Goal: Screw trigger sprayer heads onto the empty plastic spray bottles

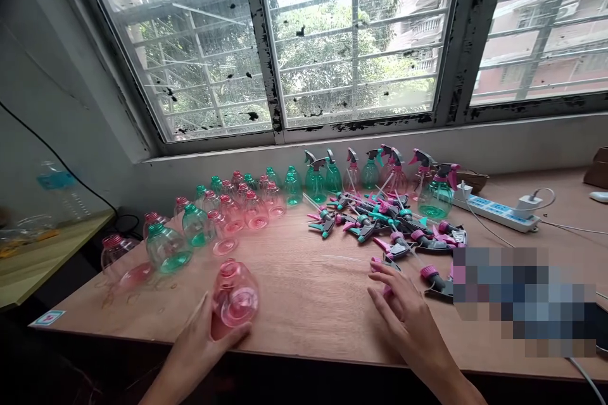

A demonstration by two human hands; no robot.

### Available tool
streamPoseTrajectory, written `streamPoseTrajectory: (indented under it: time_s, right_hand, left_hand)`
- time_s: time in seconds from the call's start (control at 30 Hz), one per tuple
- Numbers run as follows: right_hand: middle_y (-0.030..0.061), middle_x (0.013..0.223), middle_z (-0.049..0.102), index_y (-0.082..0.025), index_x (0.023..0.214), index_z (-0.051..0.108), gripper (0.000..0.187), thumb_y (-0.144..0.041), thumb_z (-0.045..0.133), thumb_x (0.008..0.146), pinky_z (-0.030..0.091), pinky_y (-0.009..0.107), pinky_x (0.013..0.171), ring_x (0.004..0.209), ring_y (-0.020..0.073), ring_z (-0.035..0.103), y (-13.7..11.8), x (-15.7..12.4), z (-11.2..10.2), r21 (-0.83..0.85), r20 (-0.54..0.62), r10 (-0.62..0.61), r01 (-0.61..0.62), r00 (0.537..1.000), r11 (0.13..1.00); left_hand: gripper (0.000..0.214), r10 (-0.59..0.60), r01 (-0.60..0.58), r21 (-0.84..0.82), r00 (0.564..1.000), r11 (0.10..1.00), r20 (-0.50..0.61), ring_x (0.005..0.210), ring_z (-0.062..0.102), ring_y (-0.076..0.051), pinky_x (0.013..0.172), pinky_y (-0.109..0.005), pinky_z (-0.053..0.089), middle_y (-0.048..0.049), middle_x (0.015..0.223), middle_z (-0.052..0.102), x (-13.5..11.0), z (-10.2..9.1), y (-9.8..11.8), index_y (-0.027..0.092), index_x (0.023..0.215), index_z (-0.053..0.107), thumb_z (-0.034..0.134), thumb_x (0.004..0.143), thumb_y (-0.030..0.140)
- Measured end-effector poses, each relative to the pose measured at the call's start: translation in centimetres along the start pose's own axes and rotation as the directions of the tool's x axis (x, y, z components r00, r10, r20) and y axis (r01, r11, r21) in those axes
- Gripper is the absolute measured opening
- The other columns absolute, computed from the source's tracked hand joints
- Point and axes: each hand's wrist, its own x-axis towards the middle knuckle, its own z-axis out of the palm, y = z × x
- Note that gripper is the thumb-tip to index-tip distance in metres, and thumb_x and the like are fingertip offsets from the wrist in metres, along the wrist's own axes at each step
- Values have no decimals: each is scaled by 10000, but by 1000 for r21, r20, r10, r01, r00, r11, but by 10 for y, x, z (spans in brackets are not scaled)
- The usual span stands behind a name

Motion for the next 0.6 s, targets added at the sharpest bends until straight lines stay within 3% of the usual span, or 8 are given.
streamPoseTrajectory:
  time_s: [0.1,0.17,0.27,0.4,0.5,0.6]
  right_hand:
    - [124,1477,538,-255,1255,624,380,-428,579,920,445,595,1050,1336,392,496,7,1,7,-221,-6,-61,58,998,974]
    - [121,1478,539,-258,1311,579,402,-395,556,933,437,593,1057,1326,382,510,7,1,10,-273,21,-89,91,996,958]
    - [112,1422,590,-276,1319,553,395,-407,548,946,428,589,1060,1302,367,535,6,0,11,-291,2,-126,121,992,949]
    - [173,1485,512,-236,1346,547,509,-481,599,903,366,682,1061,1353,438,458,7,0,11,-396,-104,-84,36,991,917]
    - [161,1468,542,-238,1377,537,495,-440,571,927,436,623,1043,1339,407,490,5,1,10,-346,4,-37,36,999,937]
    - [103,1365,642,-290,1298,603,384,-411,564,936,467,582,1037,1271,376,559,-2,0,7,-258,38,-53,61,998,964]
  left_hand:
    - [787,101,-68,-354,992,933,76,1392,472,-329,1163,-485,358,-127,1450,546,6,14,23,252,1412,418,761,739,473]
    - [796,136,-56,-567,986,822,99,1402,462,-313,1184,-473,331,-120,1471,528,12,24,40,258,1403,425,800,728,452]
    - [863,176,-8,-798,977,602,122,1321,535,-329,1120,-456,418,-143,1382,573,18,37,61,221,1365,469,853,650,514]
    - [752,223,30,-914,966,404,130,1128,638,-269,992,-396,516,-93,1278,566,15,45,72,251,1361,490,785,741,559]
    - [616,134,123,-938,976,324,174,1012,660,-234,832,-363,576,-78,1252,528,13,46,72,274,1359,482,673,849,562]
    - [534,61,174,-931,977,321,203,781,618,-137,685,-275,552,-63,1189,546,14,44,73,260,1323,525,628,888,553]
